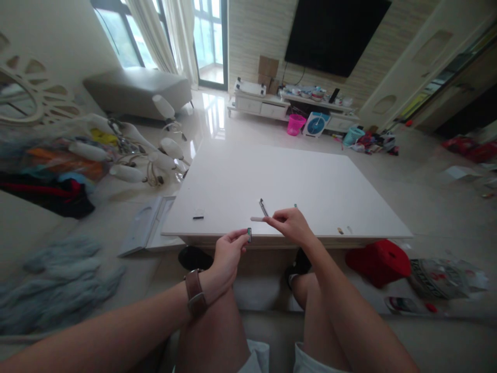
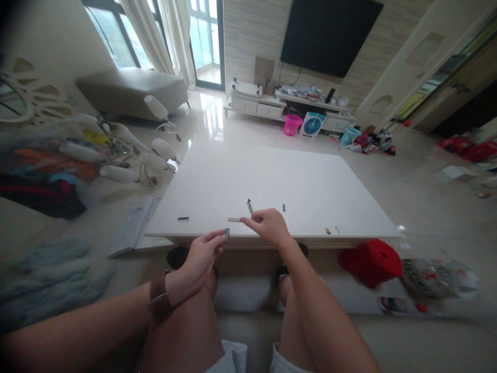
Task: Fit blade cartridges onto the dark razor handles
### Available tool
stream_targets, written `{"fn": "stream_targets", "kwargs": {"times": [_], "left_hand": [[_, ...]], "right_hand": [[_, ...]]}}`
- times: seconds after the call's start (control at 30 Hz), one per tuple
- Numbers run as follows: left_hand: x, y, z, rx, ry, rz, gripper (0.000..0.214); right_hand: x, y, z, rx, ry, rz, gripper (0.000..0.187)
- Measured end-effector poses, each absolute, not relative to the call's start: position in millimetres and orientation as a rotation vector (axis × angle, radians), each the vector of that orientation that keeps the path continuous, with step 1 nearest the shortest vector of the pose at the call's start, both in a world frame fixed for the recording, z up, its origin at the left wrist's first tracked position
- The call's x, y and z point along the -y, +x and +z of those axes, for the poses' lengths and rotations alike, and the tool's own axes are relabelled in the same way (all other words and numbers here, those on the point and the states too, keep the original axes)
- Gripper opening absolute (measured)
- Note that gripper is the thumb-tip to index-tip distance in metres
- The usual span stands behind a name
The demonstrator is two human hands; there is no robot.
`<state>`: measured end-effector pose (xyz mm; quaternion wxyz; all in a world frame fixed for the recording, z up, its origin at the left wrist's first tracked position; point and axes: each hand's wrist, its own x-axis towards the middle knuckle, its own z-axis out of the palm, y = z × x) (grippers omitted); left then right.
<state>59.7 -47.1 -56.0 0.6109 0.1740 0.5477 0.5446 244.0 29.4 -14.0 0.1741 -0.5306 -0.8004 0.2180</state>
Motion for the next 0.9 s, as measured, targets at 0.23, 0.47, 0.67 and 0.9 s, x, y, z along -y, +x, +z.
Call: {"fn": "stream_targets", "kwargs": {"times": [0.23,0.47,0.67,0.9], "left_hand": [[47.6,59.4,-57.7,-1.245,0.410,1.240,0.033],[48.4,59.6,-53.9,-1.255,0.424,1.253,0.029],[48.0,60.7,-53.0,-1.260,0.414,1.262,0.030],[49.1,59.7,-52.8,-1.244,0.423,1.255,0.031]], "right_hand": [[-28.0,240.9,-16.4,2.295,-1.572,0.584,0.061],[-28.5,239.6,-18.8,2.332,-1.542,0.679,0.060],[-27.9,238.7,-17.4,2.276,-1.496,0.695,0.061],[-27.1,236.4,-17.6,2.234,-1.603,0.568,0.059]]}}
